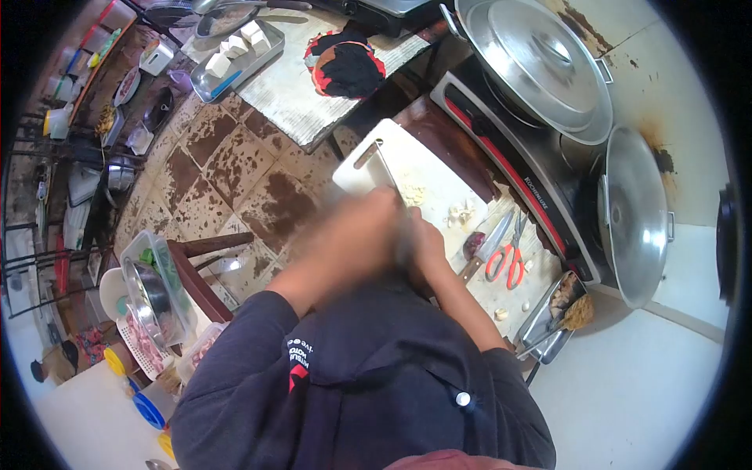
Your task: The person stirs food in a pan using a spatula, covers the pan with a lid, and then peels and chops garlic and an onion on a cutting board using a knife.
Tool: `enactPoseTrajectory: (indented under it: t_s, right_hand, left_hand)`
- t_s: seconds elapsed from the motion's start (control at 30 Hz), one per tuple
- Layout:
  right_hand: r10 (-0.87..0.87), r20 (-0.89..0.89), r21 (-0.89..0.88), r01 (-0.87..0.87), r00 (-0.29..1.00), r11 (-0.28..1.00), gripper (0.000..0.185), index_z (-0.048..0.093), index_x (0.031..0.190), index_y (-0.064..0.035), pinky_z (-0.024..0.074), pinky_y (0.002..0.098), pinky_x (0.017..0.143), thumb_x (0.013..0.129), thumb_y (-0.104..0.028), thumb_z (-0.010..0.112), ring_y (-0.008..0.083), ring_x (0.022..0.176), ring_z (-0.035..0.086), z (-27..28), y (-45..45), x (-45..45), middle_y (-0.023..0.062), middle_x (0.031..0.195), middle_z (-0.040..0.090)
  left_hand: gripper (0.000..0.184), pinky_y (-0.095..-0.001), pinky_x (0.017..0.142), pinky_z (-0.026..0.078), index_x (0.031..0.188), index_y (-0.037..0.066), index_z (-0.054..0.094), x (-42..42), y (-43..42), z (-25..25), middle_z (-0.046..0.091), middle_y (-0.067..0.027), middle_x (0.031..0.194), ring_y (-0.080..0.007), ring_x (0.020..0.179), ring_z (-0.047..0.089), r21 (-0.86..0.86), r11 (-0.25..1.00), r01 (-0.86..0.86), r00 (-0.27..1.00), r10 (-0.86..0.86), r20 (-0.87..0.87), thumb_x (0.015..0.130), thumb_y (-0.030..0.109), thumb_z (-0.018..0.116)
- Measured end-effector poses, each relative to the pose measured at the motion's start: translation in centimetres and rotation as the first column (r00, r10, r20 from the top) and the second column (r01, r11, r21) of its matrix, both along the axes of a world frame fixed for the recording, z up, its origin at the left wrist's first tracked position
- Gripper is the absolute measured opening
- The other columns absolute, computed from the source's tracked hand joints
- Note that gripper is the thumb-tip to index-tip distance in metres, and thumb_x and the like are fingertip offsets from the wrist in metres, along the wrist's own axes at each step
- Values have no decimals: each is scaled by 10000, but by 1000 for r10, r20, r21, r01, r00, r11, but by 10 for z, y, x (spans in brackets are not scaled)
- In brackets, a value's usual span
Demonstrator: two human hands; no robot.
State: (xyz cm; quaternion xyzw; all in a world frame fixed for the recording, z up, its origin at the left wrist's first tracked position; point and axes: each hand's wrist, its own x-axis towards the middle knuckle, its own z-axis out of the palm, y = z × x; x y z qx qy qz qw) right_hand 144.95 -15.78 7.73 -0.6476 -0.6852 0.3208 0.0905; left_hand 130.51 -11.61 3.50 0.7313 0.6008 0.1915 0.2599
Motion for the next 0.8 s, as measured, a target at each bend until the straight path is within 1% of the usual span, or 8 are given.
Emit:
enactPoseTrajectory:
  t_s: [0.2,0.23,0.33,0.37,0.47,0.57,0.67,0.8]
  right_hand:
    - [5,1,14,-5,1000,1000,272,442,1113,-14,470,506,656,886,-164,441,420,716,608,14,18,11,255,760,616]
    - [-70,18,-73,71,997,995,287,427,1134,-14,461,517,663,891,-166,435,436,726,598,33,12,16,268,772,611]
    - [-236,34,59,234,971,971,291,419,1141,-13,450,530,667,893,-165,433,450,730,591,8,-9,31,280,768,605]
    - [-256,-17,79,257,966,963,286,418,1136,-8,444,537,666,896,-163,432,456,730,587,-11,-11,35,285,765,602]
    - [-173,-82,71,179,982,981,283,416,1133,-5,446,536,658,894,-156,437,458,714,586,-11,0,33,285,754,602]
    - [-166,17,-11,166,986,986,277,418,1127,-9,450,534,659,892,-153,440,454,702,589,17,-2,21,279,737,602]
    - [-153,44,-70,156,987,985,266,421,1120,-14,457,530,659,892,-149,441,446,693,596,3,-5,16,274,728,604]
    - [-86,3,19,86,996,996,304,417,1144,-9,466,506,694,894,-181,425,440,763,601,-2,19,7,277,782,614]
  left_hand:
    - [566,-422,807,470,1082,11,490,-18,-18,14,517,-180,1017,-349,958,538,-34,999,25,998,-26,-50,632,248,738]
    - [633,-421,816,468,1124,15,472,-17,-11,15,505,-178,1044,-346,978,530,-27,999,33,998,-35,-53,623,280,756]
    - [836,-418,843,463,1252,27,420,-3,19,11,468,-171,1128,-338,1036,507,12,994,105,993,-104,-54,598,374,808]
    - [783,-417,857,454,1222,42,464,1,22,9,485,-159,1101,-339,1032,500,65,982,177,983,-174,-50,599,374,803]
    - [663,-397,852,458,1159,66,536,9,28,12,511,-135,1069,-324,1014,510,28,937,348,935,-345,-81,617,352,790]
    - [535,-385,848,461,1089,87,587,10,23,20,532,-111,1042,-308,1006,517,-2,964,266,962,-266,-63,642,313,773]
    - [471,-384,845,462,1058,77,601,9,18,14,537,-101,1041,-300,1001,521,-8,972,233,972,-233,-39,659,271,762]
    - [500,-387,852,459,1104,62,572,13,14,13,524,-121,1060,-311,1015,518,18,975,221,974,-220,-48,669,227,755]
